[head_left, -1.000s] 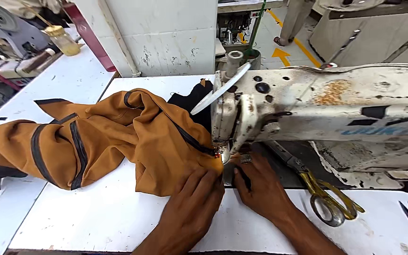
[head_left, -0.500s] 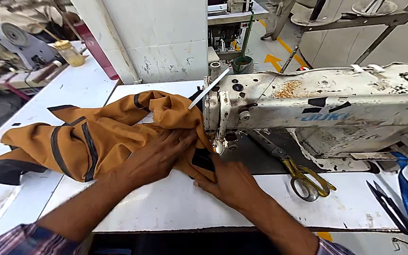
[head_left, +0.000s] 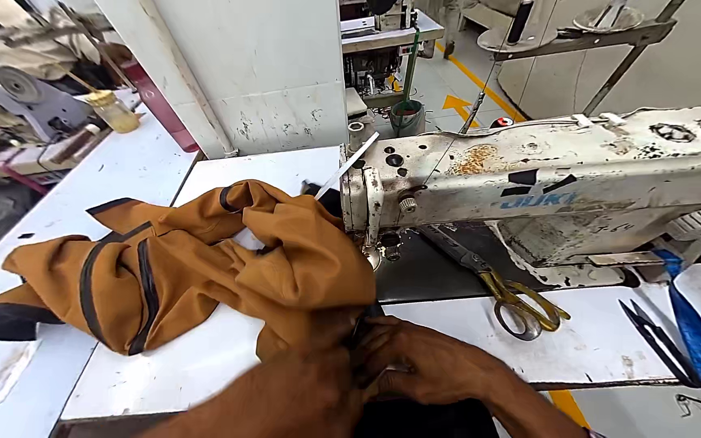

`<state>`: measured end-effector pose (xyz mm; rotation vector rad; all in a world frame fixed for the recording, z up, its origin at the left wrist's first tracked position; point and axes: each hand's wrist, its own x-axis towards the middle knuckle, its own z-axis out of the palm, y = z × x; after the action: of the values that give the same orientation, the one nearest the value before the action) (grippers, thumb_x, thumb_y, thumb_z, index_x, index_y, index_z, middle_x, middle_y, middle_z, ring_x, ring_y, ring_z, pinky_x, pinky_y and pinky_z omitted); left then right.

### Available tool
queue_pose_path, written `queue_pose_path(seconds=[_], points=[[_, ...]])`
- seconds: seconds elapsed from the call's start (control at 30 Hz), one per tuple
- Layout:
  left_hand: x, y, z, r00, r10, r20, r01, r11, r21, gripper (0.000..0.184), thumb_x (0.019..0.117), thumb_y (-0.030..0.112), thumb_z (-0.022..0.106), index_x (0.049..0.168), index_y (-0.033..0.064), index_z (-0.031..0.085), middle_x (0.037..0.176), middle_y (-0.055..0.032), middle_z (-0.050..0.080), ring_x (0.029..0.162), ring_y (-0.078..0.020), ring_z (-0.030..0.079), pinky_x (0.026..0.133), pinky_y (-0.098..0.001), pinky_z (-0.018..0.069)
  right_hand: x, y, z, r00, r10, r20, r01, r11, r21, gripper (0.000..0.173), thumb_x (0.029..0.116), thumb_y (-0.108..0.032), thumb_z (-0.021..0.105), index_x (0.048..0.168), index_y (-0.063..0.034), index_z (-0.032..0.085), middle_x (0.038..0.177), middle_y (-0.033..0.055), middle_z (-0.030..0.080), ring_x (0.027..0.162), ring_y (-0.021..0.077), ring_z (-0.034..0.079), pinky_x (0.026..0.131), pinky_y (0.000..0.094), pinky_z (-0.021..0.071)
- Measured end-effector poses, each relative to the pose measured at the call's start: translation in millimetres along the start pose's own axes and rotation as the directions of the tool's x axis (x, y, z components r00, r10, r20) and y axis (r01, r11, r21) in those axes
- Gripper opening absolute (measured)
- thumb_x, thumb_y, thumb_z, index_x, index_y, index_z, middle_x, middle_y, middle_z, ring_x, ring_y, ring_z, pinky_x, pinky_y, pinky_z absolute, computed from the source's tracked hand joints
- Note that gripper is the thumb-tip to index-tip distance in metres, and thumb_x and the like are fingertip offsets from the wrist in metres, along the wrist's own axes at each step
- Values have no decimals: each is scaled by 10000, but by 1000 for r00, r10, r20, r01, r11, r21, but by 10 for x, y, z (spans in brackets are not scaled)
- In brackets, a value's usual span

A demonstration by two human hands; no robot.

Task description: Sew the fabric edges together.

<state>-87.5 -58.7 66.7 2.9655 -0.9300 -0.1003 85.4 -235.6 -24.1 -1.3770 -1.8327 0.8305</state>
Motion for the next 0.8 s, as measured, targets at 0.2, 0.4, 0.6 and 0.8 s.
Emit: queue_pose_path(seconds=[0.2,0.4,0.6,0.8], points=[[143,24,-16,992,-60,-114,58,998,-16,377,1091,320,393,1193,53,637,1295,-148,640,1242,-300,615,1097,-446,480,29,-41,-27,996,47,-81,-62,977,-202,197,958,-250,662,965,-59,710,1086,111,702,1158,264,622,1091,429,444],[314,-603,151,687,-721,-88,718,693,-69,667,912,402,713,1430,33,514,1374,-178,596,1078,-343,692,837,-554,596,-113,-91,-107,976,218,4,-216,967,-135,379,1059,-388,535,1097,-38,676,1102,117,712,1232,257,621,1169,459,399],[453,-565,169,751,-620,-226,660,719,219,196,917,35,663,1097,-27,707,1140,-191,659,1002,-356,688,767,-486,605,-119,-129,-165,964,256,-78,-266,945,-192,633,926,-540,692,1363,-89,611,1317,96,660,1271,217,600,1107,446,455],[454,-570,81,869,-423,-256,492,792,362,131,881,-32,607,922,-25,732,966,-175,690,941,-346,688,762,-465,579,79,-143,-228,964,205,-171,-248,924,-292,1017,820,-717,689,1551,-63,424,1584,107,458,1509,186,360,1259,382,261]])
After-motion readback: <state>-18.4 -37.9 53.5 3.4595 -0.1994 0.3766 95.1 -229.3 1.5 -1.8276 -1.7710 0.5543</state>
